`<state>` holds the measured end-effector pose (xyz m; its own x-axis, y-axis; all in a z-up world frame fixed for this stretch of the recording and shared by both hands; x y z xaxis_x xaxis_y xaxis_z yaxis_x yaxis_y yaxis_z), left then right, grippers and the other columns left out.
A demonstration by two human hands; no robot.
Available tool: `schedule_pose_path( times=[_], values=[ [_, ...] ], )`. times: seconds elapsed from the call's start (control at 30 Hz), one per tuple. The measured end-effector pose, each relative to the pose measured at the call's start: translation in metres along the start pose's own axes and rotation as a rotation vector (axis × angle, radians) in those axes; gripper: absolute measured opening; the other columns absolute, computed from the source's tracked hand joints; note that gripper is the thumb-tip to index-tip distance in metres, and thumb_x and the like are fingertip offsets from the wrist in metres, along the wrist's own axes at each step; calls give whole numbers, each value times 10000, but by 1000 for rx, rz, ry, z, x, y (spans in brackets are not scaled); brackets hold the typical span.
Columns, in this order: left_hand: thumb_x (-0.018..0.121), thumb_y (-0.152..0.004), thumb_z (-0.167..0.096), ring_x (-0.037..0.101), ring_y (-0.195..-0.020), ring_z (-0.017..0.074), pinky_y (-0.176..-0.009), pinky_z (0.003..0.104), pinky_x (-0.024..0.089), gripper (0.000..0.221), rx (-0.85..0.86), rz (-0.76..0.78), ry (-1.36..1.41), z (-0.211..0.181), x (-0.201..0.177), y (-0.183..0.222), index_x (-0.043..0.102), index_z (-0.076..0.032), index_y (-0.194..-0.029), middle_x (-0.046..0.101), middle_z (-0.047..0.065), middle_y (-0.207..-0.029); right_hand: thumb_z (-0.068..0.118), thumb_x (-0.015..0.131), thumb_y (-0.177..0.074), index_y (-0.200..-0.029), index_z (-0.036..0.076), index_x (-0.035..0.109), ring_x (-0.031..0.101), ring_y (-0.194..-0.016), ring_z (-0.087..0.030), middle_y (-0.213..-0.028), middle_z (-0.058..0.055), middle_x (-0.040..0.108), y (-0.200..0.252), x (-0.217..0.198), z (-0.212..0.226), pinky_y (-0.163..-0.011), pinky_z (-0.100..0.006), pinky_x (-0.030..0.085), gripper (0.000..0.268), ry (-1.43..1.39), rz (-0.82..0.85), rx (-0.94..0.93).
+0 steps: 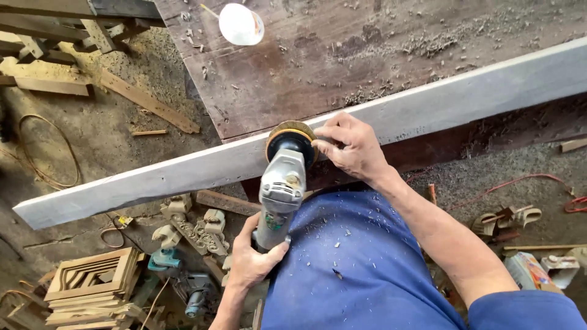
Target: Applying filler to a wooden beam and sanding it smooth using a power angle grinder.
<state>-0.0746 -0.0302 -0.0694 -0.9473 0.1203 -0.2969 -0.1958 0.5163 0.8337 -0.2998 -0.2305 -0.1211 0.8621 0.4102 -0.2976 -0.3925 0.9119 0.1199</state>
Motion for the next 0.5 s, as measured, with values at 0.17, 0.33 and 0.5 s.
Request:
schedule_pose_path(
  times=[0.17,0.33,0.5],
  values=[
    [874,-632,-281,710,-875,136,-788,281,583,630,-13,-6,8,-5,4,0,694,-139,-1219,798,32,-995,131,801,-920,-1023,68,777,587,-754,-147,-909,-38,627,-1,-1,11,-637,-266,479,123,-3,-19,-43],
    [870,-638,-297,710,-883,138,-787,288,579,619,-4,-10,21,-1,4,-4,690,-148,-1211,791,21,-1013,179,794,-928,-996,83,776,592,-752,-151,-897,-40,631,-3,2,15,-633,-276,481,119,59,-20,-38],
    [864,-633,-313,753,-946,155,-830,303,609,704,89,20,44,-6,5,-7,660,-124,-1280,802,43,-1093,121,811,-909,-961,41,774,631,-764,-171,-907,-74,680,-8,0,22,-681,-283,513,103,94,-56,-73]
  ],
)
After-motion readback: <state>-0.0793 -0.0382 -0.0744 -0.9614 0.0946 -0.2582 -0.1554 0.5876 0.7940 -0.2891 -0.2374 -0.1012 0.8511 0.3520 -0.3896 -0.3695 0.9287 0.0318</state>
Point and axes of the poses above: each hand's wrist, its own y-axis away from the middle knuckle, its own x-axis out of the palm, z = x × y, the point moved 9 cm from there along -y, towards the middle knuckle
